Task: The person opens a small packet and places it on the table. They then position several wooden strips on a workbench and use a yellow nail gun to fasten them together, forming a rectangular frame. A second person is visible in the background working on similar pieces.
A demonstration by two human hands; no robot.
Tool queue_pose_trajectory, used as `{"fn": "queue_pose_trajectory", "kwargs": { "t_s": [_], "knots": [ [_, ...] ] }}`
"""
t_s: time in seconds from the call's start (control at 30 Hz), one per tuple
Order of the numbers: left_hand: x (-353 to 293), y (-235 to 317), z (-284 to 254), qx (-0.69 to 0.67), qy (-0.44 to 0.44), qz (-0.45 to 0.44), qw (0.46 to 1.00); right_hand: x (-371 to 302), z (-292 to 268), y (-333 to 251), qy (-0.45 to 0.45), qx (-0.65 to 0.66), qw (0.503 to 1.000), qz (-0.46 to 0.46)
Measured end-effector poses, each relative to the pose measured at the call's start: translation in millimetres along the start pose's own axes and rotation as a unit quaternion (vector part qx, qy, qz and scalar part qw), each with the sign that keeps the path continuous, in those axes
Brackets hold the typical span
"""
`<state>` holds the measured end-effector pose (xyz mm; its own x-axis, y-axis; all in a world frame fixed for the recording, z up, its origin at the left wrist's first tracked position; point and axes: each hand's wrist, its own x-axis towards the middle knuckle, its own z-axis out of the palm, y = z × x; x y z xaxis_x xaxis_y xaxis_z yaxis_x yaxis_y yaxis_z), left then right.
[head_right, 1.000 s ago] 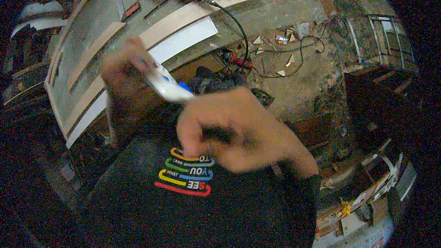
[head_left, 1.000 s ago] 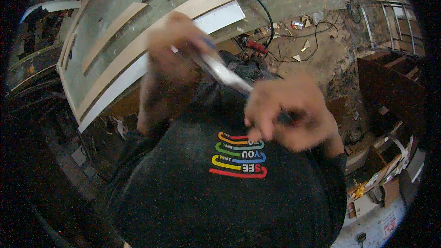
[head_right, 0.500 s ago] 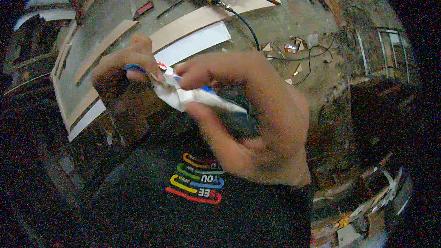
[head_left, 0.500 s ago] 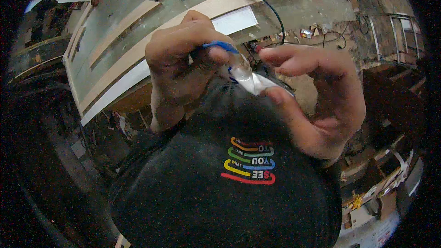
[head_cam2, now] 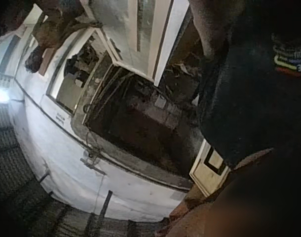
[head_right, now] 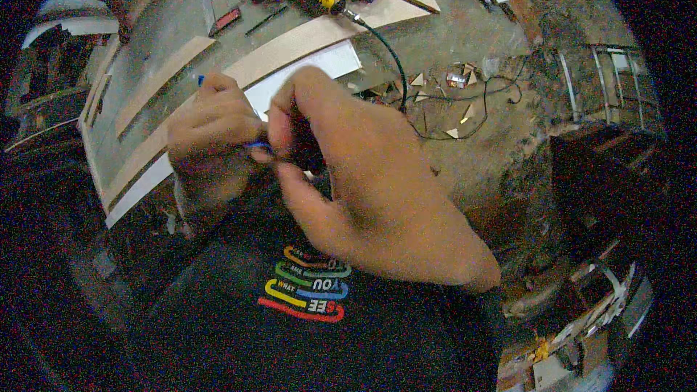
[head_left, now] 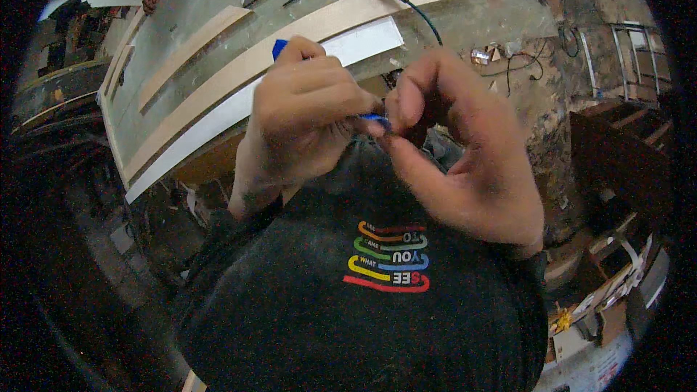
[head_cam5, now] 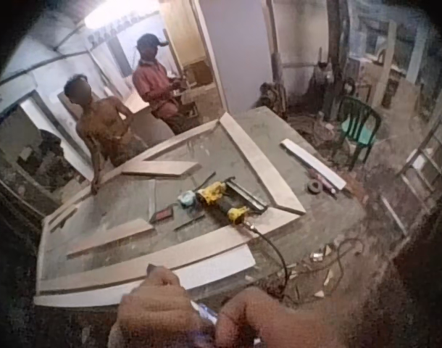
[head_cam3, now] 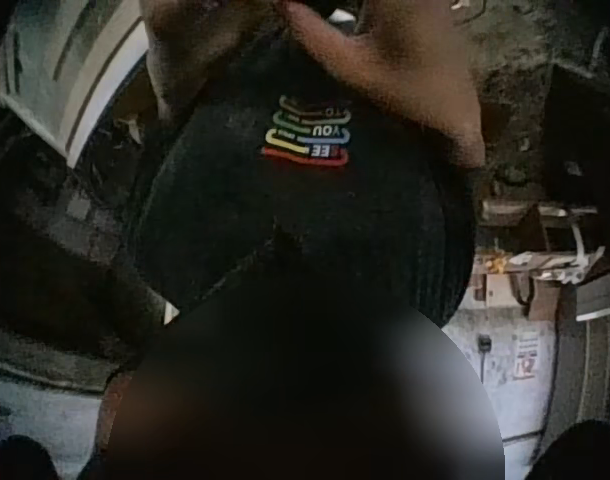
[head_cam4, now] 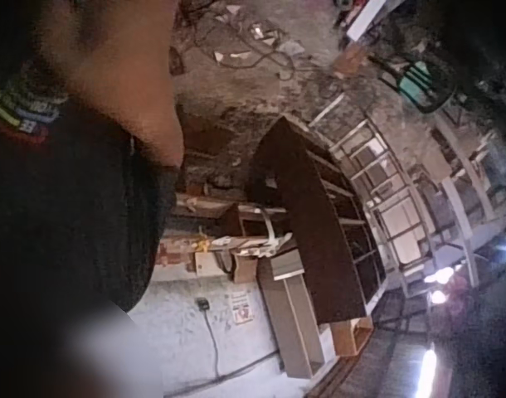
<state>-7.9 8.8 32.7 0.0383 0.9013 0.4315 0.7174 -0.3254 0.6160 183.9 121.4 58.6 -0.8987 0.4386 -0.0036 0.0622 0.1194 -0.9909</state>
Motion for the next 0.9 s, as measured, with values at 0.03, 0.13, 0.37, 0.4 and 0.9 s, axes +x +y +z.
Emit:
{"fn": "queue_pose_trajectory", "kwargs": {
  "t_s": [0.03, 0.13, 0.37, 0.4, 0.9],
  "knots": [
    [-1.5, -0.7, 1.8, 0.005, -0.015, -0.004, 1.000, 1.0, -1.4, 4.7, -0.016, -0.014, 1.000, 0.004],
    [-5.9, -6.9, 4.6, 0.042, -0.038, -0.010, 0.998, 3.9, -3.9, 20.3, -0.054, 0.007, 0.998, 0.022],
    [-11.1, -19.4, -9.6, 0.096, -0.030, -0.079, 0.992, 10.7, -0.2, 42.0, 0.015, -0.019, 0.999, 0.034],
    [-11.3, -18.4, -8.1, 0.106, -0.022, -0.077, 0.991, 13.2, 5.2, 43.7, 0.035, -0.034, 0.999, 0.013],
    [-36.8, -14.5, 27.2, -0.005, 0.021, -0.229, 0.973, 19.7, 23.2, 61.8, 0.114, -0.202, 0.972, -0.045]
  ]
}}
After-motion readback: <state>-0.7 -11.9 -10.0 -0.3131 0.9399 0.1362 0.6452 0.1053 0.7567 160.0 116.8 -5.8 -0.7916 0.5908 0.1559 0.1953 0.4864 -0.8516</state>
